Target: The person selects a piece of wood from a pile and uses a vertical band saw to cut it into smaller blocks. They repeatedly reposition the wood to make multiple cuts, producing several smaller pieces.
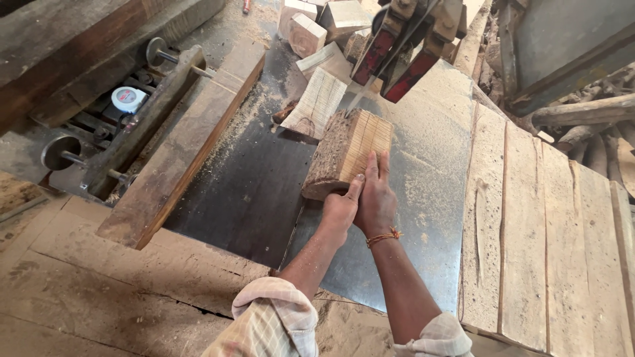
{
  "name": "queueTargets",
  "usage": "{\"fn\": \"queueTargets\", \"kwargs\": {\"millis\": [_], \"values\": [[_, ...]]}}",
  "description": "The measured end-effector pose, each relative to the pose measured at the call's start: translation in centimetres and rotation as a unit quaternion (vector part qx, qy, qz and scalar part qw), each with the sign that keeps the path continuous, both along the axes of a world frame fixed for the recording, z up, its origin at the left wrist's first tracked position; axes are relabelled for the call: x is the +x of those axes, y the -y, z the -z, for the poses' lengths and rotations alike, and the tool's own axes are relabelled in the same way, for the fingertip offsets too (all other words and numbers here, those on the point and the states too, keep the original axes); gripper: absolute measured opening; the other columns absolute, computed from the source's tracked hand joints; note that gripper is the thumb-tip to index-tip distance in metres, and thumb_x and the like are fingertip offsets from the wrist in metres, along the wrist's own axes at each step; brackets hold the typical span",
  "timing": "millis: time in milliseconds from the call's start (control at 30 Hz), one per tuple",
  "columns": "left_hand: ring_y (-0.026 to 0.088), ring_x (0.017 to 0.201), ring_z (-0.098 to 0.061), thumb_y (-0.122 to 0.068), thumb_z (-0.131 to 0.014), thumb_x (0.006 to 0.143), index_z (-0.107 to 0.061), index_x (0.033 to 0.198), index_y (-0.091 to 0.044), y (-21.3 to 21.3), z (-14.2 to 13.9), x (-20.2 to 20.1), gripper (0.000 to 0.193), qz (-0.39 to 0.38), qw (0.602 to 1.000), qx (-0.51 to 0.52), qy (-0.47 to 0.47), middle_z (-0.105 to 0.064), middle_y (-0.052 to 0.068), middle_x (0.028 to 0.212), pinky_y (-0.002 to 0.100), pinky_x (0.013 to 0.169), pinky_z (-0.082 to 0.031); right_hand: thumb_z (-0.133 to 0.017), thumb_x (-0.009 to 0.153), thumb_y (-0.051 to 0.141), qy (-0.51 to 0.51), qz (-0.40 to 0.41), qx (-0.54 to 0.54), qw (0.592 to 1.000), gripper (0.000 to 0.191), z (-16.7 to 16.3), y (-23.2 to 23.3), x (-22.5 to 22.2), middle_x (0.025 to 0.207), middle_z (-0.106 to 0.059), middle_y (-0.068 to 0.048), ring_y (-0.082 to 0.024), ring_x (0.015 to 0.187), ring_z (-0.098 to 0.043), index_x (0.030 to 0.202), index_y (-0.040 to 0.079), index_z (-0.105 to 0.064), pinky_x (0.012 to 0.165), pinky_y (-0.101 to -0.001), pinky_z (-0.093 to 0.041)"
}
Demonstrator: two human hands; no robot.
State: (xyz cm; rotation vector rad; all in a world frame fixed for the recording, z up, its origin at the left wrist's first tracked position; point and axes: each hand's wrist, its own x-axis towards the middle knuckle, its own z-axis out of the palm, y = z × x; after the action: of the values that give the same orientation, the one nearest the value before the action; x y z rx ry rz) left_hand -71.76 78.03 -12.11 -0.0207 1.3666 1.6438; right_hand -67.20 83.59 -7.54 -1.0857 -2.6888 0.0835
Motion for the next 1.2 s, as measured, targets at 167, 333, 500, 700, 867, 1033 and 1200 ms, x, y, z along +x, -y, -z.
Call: {"fn": "queueTargets", "kwargs": {"millis": [167,333,500,700,867,1033,1200], "values": [[0.022,0.107,-0.071,-0.056,-0.064,0.092,-0.07,0.12,0.007,-0.5,0.0,-0.4,0.069,0.016,0.999,-0.032,-0.006,-0.074,0.016,0.116,0.034,0.09,-0.055,-0.077,0.078,0.017,-0.017,-0.013,0.007,1.0,0.092,0.1,-0.5,0.0,0.163,-0.028,-0.027,-0.039,0.098,-0.073,0.156,0.001,-0.031,0.072,-0.0428,-0.062],[0.022,0.105,-0.071,-0.053,-0.066,0.092,-0.07,0.118,0.007,-1.0,0.2,-0.4,0.066,-0.016,1.0,0.001,-0.017,-0.075,0.015,0.114,0.034,0.087,-0.056,-0.074,0.083,0.016,-0.022,-0.012,-0.002,1.0,0.087,0.3,-1.0,-0.2,0.164,-0.028,-0.027,-0.038,0.095,-0.074,0.157,0.002,-0.03,0.071,-0.0426,-0.062],[0.022,0.101,-0.072,-0.053,-0.065,0.092,-0.071,0.117,0.006,-1.5,0.6,-0.2,0.064,-0.012,0.999,-0.018,-0.028,-0.075,0.015,0.111,0.034,0.084,-0.057,-0.071,0.084,0.014,-0.016,-0.008,0.001,1.0,0.086,0.6,-1.5,-0.4,0.165,-0.028,-0.025,-0.037,0.091,-0.075,0.158,0.004,-0.03,0.069,-0.0428,-0.062],[0.022,0.099,-0.072,-0.053,-0.067,0.092,-0.072,0.115,0.007,-2.0,1.1,-0.4,0.065,-0.027,0.999,0.002,-0.027,-0.076,0.015,0.109,0.033,0.083,-0.057,-0.072,0.083,0.014,-0.018,-0.014,0.014,1.0,0.086,0.8,-1.8,-0.5,0.164,-0.029,-0.025,-0.037,0.09,-0.074,0.157,0.004,-0.031,0.067,-0.0428,-0.061],[0.023,0.098,-0.073,-0.053,-0.067,0.092,-0.072,0.114,0.008,-2.5,1.2,-0.4,0.065,-0.029,0.999,-0.007,-0.033,-0.077,0.017,0.109,0.033,0.082,-0.057,-0.071,0.086,0.014,-0.011,-0.008,0.016,1.0,0.083,0.7,-2.1,-0.6,0.165,-0.029,-0.023,-0.035,0.089,-0.075,0.158,0.005,-0.031,0.066,-0.0422,-0.061],[0.023,0.099,-0.073,-0.053,-0.068,0.091,-0.072,0.113,0.007,-2.8,1.2,-0.7,0.064,-0.037,0.999,0.0,-0.024,-0.077,0.017,0.109,0.033,0.083,-0.057,-0.072,0.086,0.015,-0.015,-0.01,0.011,1.0,0.084,0.7,-2.3,-1.0,0.165,-0.027,-0.024,-0.036,0.093,-0.075,0.158,0.004,-0.03,0.068,-0.0421,-0.062],[0.024,0.101,-0.073,-0.053,-0.067,0.09,-0.072,0.115,0.006,-3.1,1.2,-0.9,0.065,-0.025,0.999,-0.008,-0.027,-0.077,0.017,0.11,0.035,0.085,-0.057,-0.076,0.079,0.015,-0.029,-0.017,0.01,0.999,0.09,0.6,-2.5,-1.0,0.165,-0.027,-0.022,-0.038,0.101,-0.072,0.157,0.005,-0.032,0.075,-0.044,-0.061]]}}
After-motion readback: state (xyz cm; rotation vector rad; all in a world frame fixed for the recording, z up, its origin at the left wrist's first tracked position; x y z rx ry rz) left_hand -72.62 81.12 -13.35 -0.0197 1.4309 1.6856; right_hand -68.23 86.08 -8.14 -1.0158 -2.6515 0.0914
